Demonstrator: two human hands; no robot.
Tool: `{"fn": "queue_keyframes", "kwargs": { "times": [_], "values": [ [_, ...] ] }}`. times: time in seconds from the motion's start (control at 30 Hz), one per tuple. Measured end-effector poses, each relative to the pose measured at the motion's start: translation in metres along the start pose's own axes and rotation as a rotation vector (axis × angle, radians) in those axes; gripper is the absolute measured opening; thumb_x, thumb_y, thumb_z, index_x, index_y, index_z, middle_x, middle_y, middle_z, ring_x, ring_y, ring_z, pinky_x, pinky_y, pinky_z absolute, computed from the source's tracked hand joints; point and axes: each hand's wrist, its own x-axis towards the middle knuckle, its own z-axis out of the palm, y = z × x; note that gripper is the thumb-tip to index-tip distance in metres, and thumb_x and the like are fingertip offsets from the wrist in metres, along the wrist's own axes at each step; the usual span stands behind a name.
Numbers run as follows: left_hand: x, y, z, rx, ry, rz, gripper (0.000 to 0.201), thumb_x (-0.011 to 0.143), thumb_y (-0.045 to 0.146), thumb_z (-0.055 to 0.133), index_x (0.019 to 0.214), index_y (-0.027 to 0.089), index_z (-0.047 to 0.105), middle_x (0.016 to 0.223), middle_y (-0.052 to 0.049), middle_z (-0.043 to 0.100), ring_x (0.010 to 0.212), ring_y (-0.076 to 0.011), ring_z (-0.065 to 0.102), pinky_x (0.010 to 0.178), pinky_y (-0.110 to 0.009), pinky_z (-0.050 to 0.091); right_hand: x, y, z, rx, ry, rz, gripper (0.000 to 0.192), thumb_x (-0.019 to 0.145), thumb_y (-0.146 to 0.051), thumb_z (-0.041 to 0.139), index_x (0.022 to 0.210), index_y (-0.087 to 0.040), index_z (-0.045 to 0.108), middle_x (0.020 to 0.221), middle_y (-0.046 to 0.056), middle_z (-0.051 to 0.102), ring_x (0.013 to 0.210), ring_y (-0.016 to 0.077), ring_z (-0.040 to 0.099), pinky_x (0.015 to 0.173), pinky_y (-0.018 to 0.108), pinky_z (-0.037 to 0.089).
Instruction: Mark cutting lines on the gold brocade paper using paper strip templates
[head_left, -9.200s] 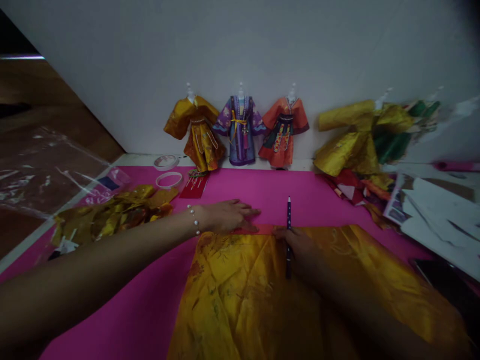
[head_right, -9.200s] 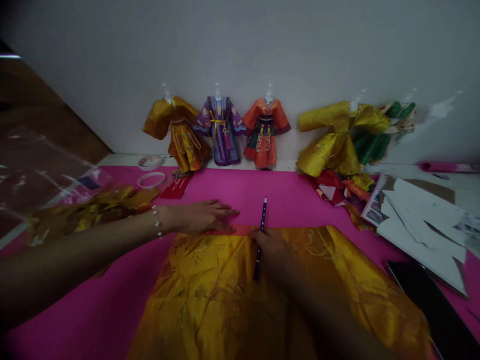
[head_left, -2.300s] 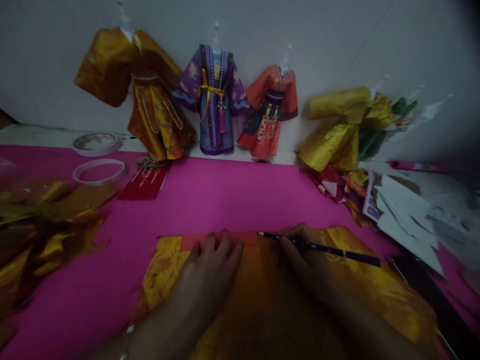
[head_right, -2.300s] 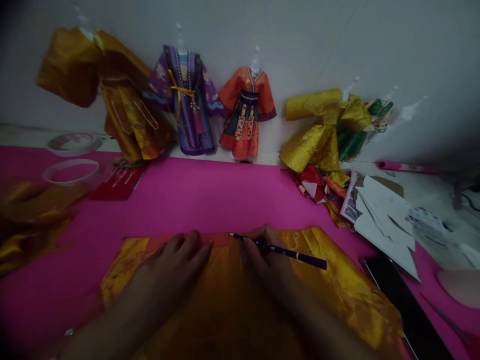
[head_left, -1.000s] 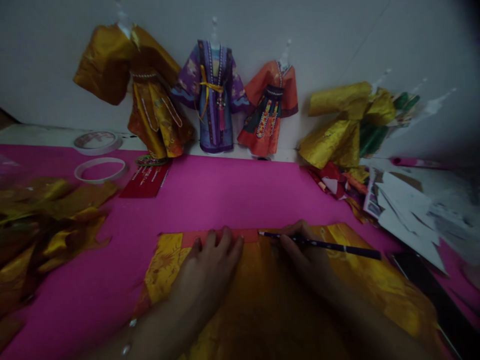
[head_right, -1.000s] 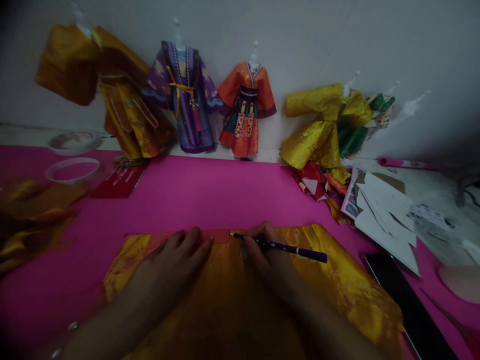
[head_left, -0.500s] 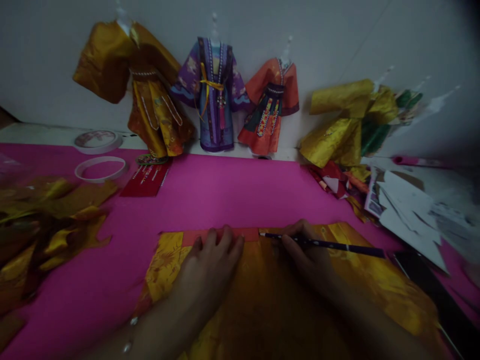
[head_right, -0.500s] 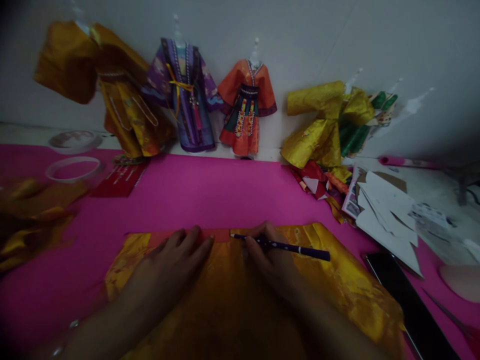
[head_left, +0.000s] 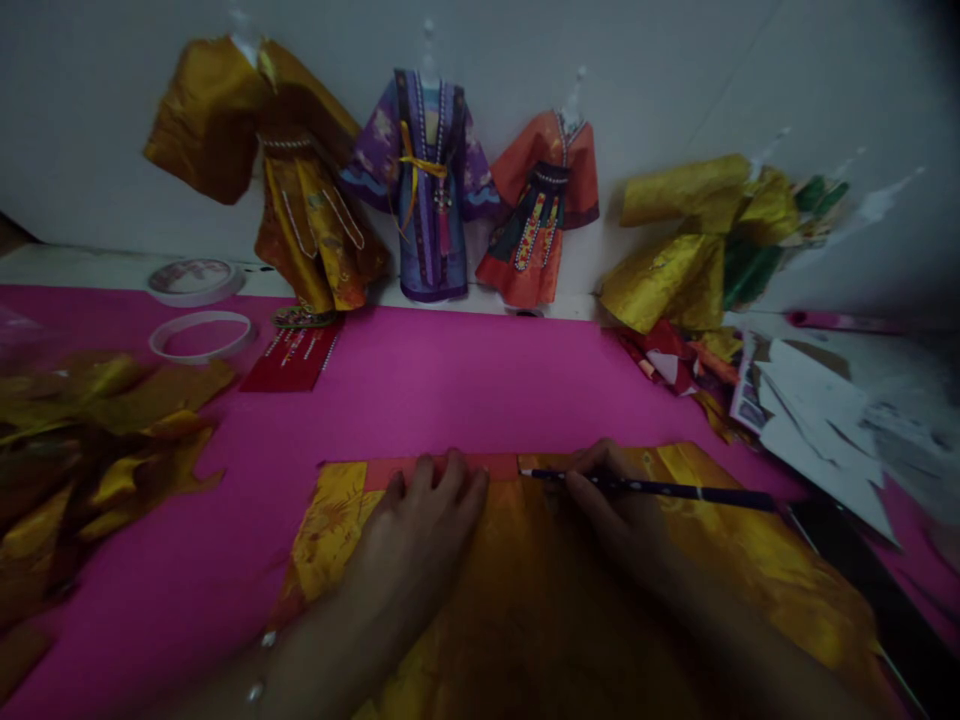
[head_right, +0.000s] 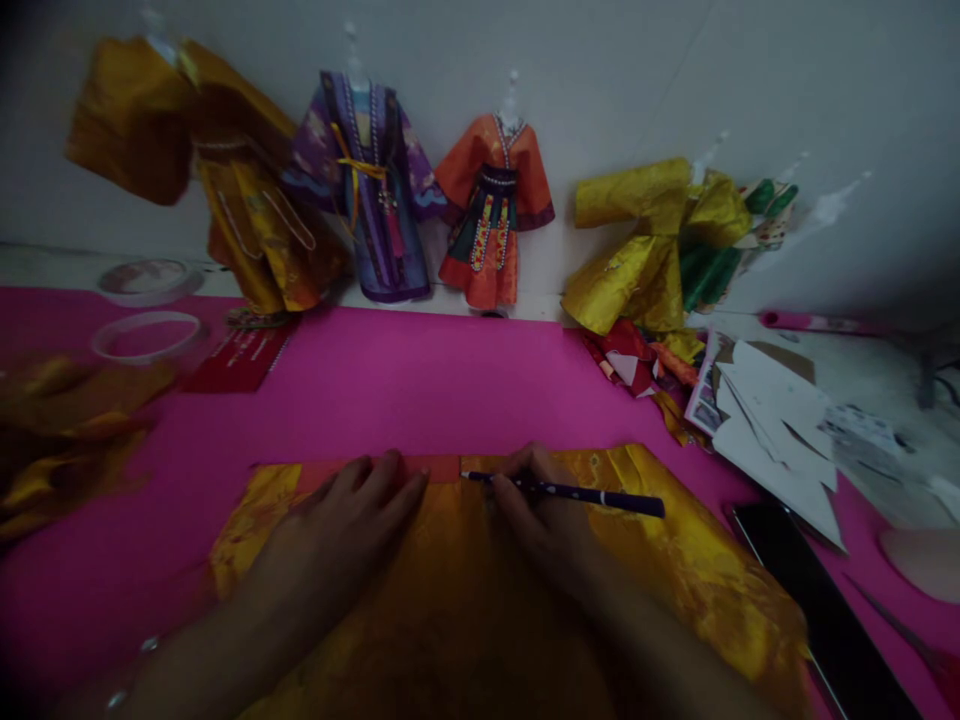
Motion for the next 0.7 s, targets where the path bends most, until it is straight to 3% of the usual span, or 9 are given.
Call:
{"fn": "queue_keyframes", "kwargs": {
  "times": [0.7],
  "values": [
    [0.0003, -0.0006, 0.0024, 0.001, -0.022, -0.008, 0.056, 0.083, -0.002, 0.048, 0.131, 0.022, 0.06, 0.125, -0.012, 0.067, 0.1, -0.0302, 0.068, 0.067, -0.04, 0.064, -0.0023, 0.0002, -0.0021, -0.007, -0.022, 0.021, 0.016, 0.097, -0.035, 0.052, 0.084, -0.026, 0.051, 0.074, 0.0, 0.061, 0.062, 0.0167, 0.054, 0.055, 0.028, 0.041]
  ]
}}
